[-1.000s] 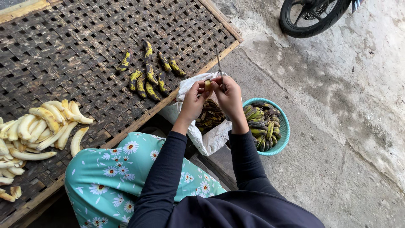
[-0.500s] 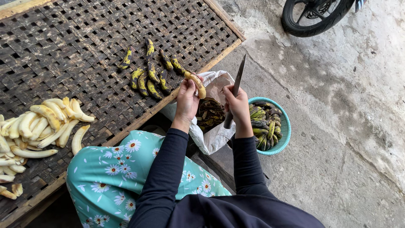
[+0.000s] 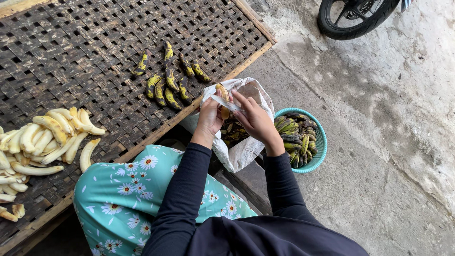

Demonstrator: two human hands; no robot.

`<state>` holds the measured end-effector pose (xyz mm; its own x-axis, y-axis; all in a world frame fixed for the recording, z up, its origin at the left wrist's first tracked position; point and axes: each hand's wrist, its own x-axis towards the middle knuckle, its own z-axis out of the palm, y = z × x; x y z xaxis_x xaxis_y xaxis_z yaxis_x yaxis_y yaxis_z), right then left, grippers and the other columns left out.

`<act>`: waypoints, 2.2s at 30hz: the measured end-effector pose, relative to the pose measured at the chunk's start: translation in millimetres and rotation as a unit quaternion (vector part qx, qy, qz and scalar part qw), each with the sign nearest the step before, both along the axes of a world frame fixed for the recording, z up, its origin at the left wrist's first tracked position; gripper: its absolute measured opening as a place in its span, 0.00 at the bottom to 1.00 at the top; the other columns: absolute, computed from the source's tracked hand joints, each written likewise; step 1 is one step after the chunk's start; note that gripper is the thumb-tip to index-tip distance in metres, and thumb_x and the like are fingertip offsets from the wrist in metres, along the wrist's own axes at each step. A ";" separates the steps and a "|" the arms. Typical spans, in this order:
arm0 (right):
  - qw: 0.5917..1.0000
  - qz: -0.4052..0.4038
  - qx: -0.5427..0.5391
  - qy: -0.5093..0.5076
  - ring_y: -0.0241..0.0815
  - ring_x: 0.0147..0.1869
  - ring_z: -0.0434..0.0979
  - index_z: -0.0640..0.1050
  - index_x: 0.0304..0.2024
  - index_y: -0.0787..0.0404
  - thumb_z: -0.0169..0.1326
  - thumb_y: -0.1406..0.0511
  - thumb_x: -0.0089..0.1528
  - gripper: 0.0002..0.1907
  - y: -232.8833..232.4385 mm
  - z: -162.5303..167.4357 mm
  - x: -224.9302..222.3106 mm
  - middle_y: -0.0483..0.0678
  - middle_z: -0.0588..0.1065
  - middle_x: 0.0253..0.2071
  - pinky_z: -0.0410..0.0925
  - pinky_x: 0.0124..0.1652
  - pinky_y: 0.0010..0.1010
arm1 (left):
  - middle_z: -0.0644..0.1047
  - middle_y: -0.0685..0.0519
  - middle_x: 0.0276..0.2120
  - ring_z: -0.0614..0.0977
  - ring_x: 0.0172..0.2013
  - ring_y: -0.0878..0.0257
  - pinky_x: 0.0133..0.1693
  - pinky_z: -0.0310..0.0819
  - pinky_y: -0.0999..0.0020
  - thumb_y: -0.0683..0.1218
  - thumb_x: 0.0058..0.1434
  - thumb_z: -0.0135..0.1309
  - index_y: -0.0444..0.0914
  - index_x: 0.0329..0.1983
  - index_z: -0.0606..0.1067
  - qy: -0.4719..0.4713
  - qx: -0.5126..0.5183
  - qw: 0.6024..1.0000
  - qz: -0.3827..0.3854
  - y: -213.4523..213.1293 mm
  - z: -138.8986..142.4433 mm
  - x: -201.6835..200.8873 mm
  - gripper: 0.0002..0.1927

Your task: The person sits on the ground and peels bananas one at a time using a knife, cutting the peel and pulling it off by hand. Peeled bananas are placed on a slatted bamboo mat, peels are dropped into a white plastic bag, and unpeeled bananas are taken from a green basket.

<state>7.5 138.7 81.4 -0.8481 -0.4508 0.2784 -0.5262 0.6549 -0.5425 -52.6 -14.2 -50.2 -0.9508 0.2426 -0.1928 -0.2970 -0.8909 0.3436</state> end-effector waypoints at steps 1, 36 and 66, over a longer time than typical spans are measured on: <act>0.999 -0.001 0.032 0.004 0.46 0.37 0.73 0.61 0.75 0.47 0.53 0.61 0.70 0.32 -0.6 3.5 -0.3 0.51 0.69 0.39 0.68 0.40 0.37 | 0.79 0.50 0.41 0.83 0.40 0.62 0.43 0.81 0.68 0.53 0.70 0.53 0.35 0.52 0.74 0.005 -0.006 1.000 -0.004 -0.4 -1.5 0.0 0.17; 0.883 -0.141 -0.367 -0.256 0.26 0.18 0.65 0.78 0.52 0.65 0.57 0.62 0.68 0.14 -6.2 -16.3 -39.6 0.37 0.70 0.23 0.59 0.19 0.21 | 0.72 0.58 0.46 0.80 0.46 0.68 0.48 0.80 0.73 0.51 0.62 0.62 0.37 0.63 0.73 0.222 -0.448 0.859 0.110 4.5 38.2 15.5 0.28; 0.990 -0.113 -0.082 0.019 0.35 0.38 0.76 0.80 0.42 0.67 0.60 0.68 0.67 0.06 -19.5 -29.5 -30.9 0.50 0.78 0.36 0.70 0.39 0.28 | 0.80 0.57 0.41 0.81 0.40 0.70 0.44 0.82 0.70 0.49 0.70 0.53 0.38 0.55 0.76 0.082 -0.156 0.984 0.032 2.8 9.6 5.9 0.15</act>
